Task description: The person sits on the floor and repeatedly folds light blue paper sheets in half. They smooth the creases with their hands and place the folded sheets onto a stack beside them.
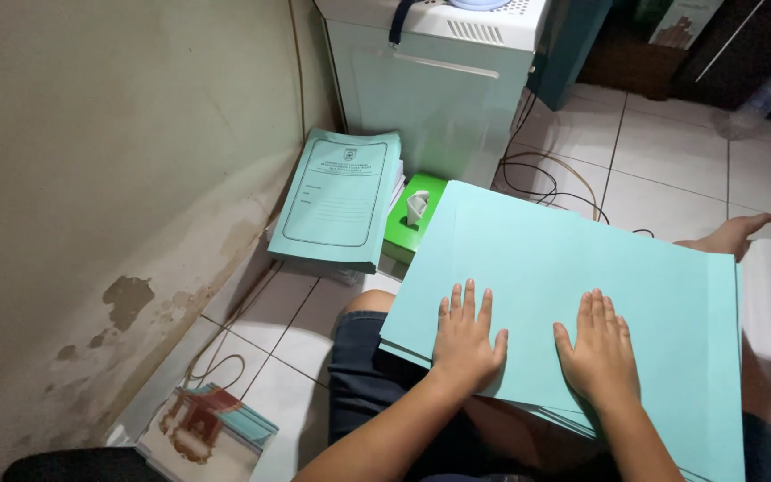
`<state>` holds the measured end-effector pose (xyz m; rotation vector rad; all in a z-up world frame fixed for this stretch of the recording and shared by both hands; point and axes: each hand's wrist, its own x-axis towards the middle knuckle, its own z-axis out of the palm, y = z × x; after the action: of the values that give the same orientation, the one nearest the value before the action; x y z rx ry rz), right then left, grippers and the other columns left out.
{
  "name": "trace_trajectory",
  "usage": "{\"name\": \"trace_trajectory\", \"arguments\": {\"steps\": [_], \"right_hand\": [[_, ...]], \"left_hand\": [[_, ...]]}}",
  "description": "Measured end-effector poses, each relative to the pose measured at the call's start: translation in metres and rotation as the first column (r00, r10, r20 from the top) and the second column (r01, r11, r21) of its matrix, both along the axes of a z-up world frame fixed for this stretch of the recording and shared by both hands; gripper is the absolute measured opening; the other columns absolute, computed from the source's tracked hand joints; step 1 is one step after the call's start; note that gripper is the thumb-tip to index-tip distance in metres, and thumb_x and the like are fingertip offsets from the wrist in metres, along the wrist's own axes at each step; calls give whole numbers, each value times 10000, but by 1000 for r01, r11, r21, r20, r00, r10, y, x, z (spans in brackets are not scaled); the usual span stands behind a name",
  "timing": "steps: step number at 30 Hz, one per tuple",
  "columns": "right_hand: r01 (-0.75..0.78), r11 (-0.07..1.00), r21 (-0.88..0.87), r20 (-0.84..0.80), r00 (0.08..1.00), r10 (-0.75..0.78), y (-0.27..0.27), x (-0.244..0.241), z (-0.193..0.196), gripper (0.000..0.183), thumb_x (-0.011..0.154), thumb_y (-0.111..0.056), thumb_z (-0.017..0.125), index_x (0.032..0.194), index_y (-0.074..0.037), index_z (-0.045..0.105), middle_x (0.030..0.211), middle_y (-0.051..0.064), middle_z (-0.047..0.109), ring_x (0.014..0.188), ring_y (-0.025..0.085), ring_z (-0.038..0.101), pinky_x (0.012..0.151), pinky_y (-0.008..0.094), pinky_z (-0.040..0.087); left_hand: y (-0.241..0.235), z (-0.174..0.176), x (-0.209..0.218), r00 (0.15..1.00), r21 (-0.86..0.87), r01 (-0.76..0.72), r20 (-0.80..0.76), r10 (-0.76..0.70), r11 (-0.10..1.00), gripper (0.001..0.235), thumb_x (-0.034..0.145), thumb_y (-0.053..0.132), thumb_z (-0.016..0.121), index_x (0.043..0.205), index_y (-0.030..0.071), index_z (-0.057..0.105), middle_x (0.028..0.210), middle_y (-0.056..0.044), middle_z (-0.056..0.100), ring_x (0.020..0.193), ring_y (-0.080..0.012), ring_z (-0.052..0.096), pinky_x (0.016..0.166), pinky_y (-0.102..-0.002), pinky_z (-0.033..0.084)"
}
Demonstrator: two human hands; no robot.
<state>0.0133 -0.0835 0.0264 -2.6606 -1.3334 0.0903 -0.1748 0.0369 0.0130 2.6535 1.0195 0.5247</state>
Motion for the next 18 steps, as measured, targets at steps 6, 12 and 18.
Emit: {"name": "trace_trajectory", "arguments": {"steps": [6,12,18], "right_hand": [[-19,1000,13,-16,1000,19,-1,-3,4,807,1006,-534,295,1634,-47,157,1724,124,148,1589,245,126,1278,432,96],[17,986,-165,58,998,-7,-1,-11,15,804,1064,-621,194,1645,-67,237,1735,137,216,1616,267,163,1317,425,89],[11,975,-222,69,998,5,1,-9,16,801,1063,-633,178,1645,-83,205,1737,121,184,1613,255,134,1312,419,67]], "left_hand": [[34,-1,13,977,-152,-65,-211,32,986,877,998,532,355,1608,-53,117,1701,-263,35,1580,-382,1,1250,-537,16],[127,36,76,947,-180,-89,-319,28,980,964,977,629,302,1596,-98,175,1687,-322,120,1598,-437,57,1280,-578,0],[147,64,96,956,-187,-107,-289,50,977,872,988,596,274,1629,8,209,1703,-274,131,1599,-424,79,1266,-613,11]]}}
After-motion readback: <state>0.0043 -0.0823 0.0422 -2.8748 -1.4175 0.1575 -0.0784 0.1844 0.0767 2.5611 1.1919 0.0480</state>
